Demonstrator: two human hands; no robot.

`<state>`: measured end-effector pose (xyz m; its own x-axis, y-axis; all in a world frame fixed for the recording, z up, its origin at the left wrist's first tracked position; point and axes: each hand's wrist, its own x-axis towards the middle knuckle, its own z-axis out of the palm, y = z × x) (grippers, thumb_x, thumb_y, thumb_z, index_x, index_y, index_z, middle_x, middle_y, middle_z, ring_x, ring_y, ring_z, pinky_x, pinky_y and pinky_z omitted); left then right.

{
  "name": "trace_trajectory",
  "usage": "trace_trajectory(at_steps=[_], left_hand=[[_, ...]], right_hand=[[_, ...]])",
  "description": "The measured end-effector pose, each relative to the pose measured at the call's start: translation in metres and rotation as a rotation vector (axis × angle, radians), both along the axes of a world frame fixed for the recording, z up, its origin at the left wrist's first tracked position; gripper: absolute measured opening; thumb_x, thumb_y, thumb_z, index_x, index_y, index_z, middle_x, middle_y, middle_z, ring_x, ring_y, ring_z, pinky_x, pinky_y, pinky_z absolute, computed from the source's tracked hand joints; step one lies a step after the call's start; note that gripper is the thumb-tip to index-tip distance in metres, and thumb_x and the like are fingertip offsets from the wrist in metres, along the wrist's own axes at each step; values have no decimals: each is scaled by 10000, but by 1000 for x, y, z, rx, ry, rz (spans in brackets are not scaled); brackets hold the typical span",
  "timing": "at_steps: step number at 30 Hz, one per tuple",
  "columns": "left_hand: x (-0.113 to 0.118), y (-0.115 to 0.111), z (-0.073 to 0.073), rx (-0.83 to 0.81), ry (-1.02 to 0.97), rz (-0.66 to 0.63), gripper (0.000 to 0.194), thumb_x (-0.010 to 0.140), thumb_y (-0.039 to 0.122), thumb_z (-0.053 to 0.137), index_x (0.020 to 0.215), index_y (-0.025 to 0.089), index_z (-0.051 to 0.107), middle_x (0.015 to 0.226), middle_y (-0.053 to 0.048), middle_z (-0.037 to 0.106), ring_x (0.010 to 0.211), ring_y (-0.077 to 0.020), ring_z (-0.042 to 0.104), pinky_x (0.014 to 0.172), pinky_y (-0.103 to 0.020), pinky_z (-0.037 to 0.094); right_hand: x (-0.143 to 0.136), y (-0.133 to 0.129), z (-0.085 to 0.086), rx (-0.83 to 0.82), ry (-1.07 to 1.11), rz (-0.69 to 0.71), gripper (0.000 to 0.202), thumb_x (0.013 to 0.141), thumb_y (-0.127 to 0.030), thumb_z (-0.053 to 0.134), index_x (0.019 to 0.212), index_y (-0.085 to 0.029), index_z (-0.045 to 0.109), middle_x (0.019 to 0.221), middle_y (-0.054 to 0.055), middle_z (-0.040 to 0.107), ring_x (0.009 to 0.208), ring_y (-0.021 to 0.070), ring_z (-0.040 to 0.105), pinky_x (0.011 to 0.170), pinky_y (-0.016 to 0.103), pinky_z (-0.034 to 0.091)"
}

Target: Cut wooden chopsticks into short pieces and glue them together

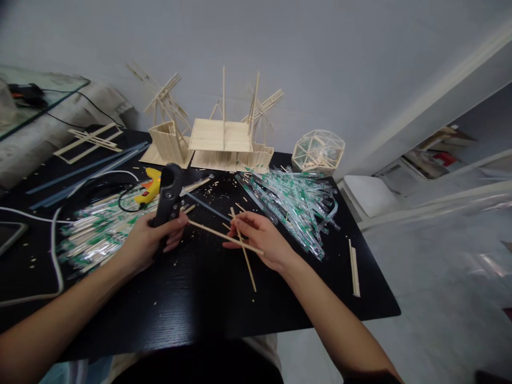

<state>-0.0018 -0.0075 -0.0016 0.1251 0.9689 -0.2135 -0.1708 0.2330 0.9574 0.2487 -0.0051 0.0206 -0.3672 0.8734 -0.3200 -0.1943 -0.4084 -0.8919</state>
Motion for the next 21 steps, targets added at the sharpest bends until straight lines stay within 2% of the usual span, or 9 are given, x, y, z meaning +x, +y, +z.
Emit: trace_trajectory(at_steps=[4,11,13,18,21], left_hand=[[1,3,1,-35,-113,56,250,791,341,808,787,170,626,523,69,431,436,-57,362,388,-196,271],[0,4,1,-15,-132,81,228,782,321,804,771,162,641,524,64,426,445,-61,373,373,-180,293],[-1,5,1,-4,-131,88,229,771,314,804,754,162,634,524,65,424,439,-63,377,367,-180,297],[-2,7,-2,49,-103,105,223,763,300,793,719,161,625,523,59,432,436,-69,397,360,-183,311],[-2,7,-4,46,-112,86,237,776,295,780,691,166,600,534,58,430,434,-67,397,362,-186,315]], right_hand=[[5,3,-2,43,55,-92,262,848,-366,819,950,-172,675,865,-5,619,846,127,639,889,384,644],[8,1,12,81,43,-142,252,809,-346,852,914,-176,698,859,-2,651,858,137,665,876,358,637],[9,1,13,102,21,-120,251,808,-353,852,907,-176,705,845,2,675,844,136,681,854,334,637],[8,1,11,86,-63,64,242,849,-359,812,921,-166,685,870,33,739,829,152,737,845,348,650],[4,1,11,108,-72,78,262,860,-315,802,1048,-203,658,886,19,752,847,167,761,819,351,660]])
